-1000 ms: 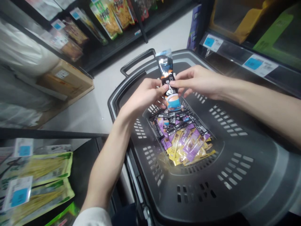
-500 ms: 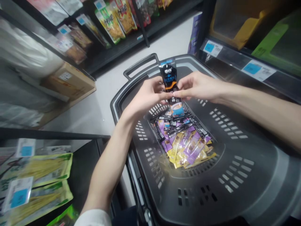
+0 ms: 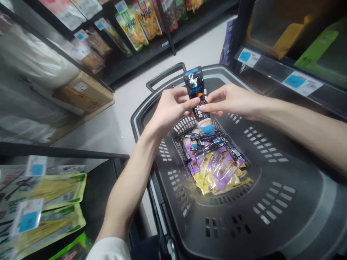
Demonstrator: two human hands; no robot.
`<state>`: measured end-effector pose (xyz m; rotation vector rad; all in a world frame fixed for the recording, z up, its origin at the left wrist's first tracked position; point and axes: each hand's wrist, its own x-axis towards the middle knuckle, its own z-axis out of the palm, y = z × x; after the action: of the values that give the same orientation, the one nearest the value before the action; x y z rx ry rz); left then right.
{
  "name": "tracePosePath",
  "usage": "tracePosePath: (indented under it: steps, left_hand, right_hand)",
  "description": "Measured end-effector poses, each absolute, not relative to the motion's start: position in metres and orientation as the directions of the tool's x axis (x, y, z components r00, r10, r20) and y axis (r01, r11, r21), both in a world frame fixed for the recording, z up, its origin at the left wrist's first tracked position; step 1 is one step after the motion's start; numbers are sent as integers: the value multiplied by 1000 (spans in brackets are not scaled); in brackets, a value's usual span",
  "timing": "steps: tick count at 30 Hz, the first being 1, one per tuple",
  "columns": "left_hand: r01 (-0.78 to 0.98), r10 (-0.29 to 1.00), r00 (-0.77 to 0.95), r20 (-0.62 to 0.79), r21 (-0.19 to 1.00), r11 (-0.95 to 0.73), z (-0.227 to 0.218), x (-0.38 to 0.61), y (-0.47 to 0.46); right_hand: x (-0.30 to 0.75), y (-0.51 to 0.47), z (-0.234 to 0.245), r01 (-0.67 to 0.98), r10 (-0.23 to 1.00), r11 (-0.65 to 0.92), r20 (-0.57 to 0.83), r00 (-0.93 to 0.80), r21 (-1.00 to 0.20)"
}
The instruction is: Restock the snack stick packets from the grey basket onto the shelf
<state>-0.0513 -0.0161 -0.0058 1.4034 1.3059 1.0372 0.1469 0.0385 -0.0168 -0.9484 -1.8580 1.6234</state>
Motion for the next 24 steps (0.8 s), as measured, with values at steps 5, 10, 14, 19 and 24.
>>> tracePosePath:
  steps: [5, 10, 14, 19, 24]
  left_hand:
    - [166, 1000, 18, -19, 986, 16, -5, -51, -16]
    - [89, 999, -2, -54, 995, 54, -2, -52, -15]
    - [25, 995, 32, -97, 995, 96, 4, -51, -16]
    - [29, 995, 42, -96, 995, 95, 7, -49, -18]
    - [0, 988, 74, -134, 991, 134, 5, -50, -18]
  right_hand:
    - [148, 41, -22, 96, 745, -110, -146, -651, -989]
    - [148, 37, -20, 41, 741, -246, -215, -636, -968]
    - [144, 30, -19, -48, 735, -305, -203, -647, -951]
    - [140, 28, -23, -111, 712, -294, -139, -688, -949]
    - [138, 34, -28, -59, 837, -201, -140, -530, -978]
